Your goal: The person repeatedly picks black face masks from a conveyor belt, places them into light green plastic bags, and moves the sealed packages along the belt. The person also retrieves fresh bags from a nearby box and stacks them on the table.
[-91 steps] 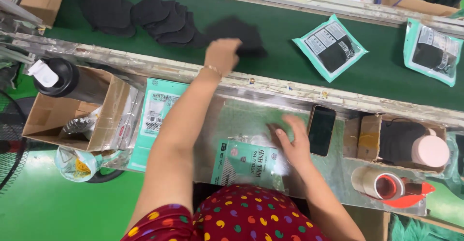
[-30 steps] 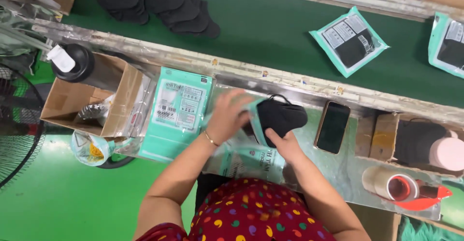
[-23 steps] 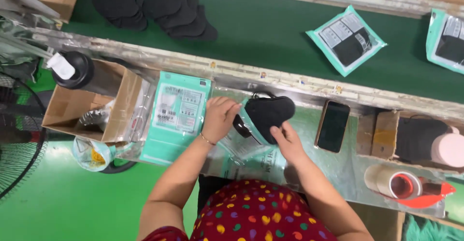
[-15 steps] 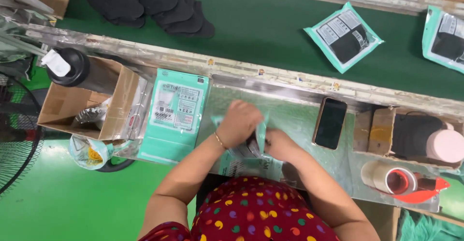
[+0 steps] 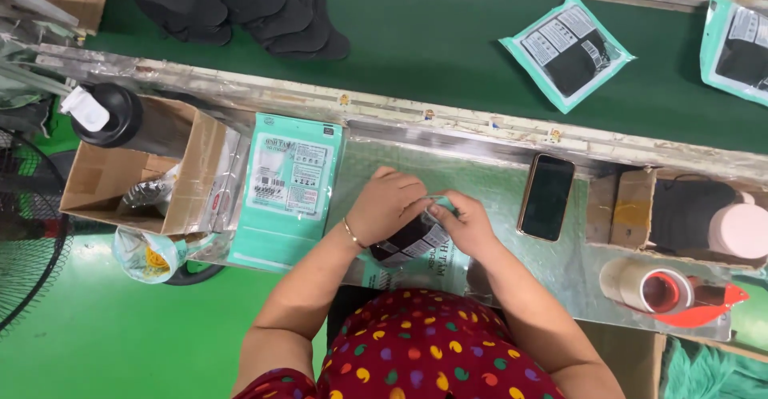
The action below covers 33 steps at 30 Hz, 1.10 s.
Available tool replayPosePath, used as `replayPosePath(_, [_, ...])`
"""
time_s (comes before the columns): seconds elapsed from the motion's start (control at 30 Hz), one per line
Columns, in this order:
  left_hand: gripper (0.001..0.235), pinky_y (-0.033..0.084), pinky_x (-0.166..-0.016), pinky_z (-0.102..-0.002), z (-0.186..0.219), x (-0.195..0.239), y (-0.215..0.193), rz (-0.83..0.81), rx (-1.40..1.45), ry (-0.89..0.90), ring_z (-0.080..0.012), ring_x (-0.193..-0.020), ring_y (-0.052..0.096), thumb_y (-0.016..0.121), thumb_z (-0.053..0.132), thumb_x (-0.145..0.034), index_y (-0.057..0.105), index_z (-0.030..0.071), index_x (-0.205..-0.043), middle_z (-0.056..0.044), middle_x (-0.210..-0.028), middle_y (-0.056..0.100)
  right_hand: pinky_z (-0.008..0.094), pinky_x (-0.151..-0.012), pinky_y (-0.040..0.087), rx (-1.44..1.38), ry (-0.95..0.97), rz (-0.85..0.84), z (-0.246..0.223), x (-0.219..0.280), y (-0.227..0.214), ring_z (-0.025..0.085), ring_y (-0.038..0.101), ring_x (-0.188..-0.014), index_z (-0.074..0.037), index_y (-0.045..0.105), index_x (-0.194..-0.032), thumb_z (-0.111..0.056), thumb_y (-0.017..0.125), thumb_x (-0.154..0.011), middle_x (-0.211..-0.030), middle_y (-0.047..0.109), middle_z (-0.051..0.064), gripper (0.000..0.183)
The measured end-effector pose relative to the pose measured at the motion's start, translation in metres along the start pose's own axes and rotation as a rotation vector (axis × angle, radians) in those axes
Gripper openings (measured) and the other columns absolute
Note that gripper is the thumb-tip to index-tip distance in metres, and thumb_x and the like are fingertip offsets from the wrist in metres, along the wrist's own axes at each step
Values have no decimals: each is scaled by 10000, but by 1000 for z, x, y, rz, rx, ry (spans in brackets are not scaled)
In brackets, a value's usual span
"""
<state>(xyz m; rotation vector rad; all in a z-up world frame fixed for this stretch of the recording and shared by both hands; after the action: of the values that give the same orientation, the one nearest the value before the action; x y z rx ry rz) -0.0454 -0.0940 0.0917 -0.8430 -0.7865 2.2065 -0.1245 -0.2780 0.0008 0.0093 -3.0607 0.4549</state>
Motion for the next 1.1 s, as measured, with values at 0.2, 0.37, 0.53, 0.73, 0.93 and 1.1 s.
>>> replayPosePath(0.2, [133, 428, -914, -403, 5, -4, -12, 42, 47, -8, -250, -948, 664, 739, 213, -888, 701, 113, -967, -38, -978, 719, 257, -751, 516, -196, -6, -24, 6, -4, -8, 96, 627, -881, -35, 710, -1092, -56, 706, -957, -1006, 729, 61, 137])
replayPosePath(0.37, [152, 435, -917, -397, -2, -2, 1, 83, 39, -34, -254, -929, 668, 754, 219, -876, 701, 100, -954, -49, -971, 721, 270, -710, 532, 53, -25, 86, -14, -3, -7, 118, 657, -807, -47, 701, -1070, -100, 715, -941, -928, 727, 64, 140])
replayPosePath(0.53, [150, 442, -917, -397, -7, -2, -8, 150, 42, -41, -264, -919, 672, 761, 209, -889, 692, 85, -937, -58, -964, 718, 334, -650, 505, 216, -54, 4, -9, -6, -23, 208, 644, -724, -24, 678, -924, -137, 744, -933, -826, 651, 102, 131])
replayPosePath(0.73, [129, 464, -913, -404, -32, -15, -16, 184, 160, -107, -295, -943, 676, 753, 189, -904, 731, 84, -976, -77, -969, 732, 346, -653, 506, 222, -162, -33, 3, -5, -41, 219, 642, -747, -28, 680, -962, -162, 714, -919, -842, 642, 102, 145])
replayPosePath(0.93, [407, 462, -1126, -413, -115, -83, -28, 496, 19, -183, -353, -1303, 598, 748, 200, -956, 627, 32, -1307, -168, -1369, 647, 317, -857, 562, -645, 167, 683, 28, 6, -85, 152, 689, -977, -60, 623, -1226, -265, 535, -1069, -1078, 727, 5, 273])
replayPosePath(1.1, [1263, 330, -1067, -690, -129, -159, -19, 277, -624, -287, -636, -1341, 431, 943, 515, -478, 430, -44, -1488, -403, -1433, 451, 309, -844, 540, -572, 233, 463, 49, 15, -70, 152, 669, -947, -59, 562, -1326, -219, 522, -1042, -1214, 652, 18, 329])
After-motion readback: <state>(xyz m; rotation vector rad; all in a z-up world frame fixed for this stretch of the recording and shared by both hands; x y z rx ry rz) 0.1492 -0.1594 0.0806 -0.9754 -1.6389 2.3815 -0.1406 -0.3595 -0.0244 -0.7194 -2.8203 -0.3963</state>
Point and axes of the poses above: each hand's wrist, its own x-axis away from the middle knuckle, its own y-axis out of the palm, z = x × y, the point moved 3 cm from there along -x, towards the middle knuckle
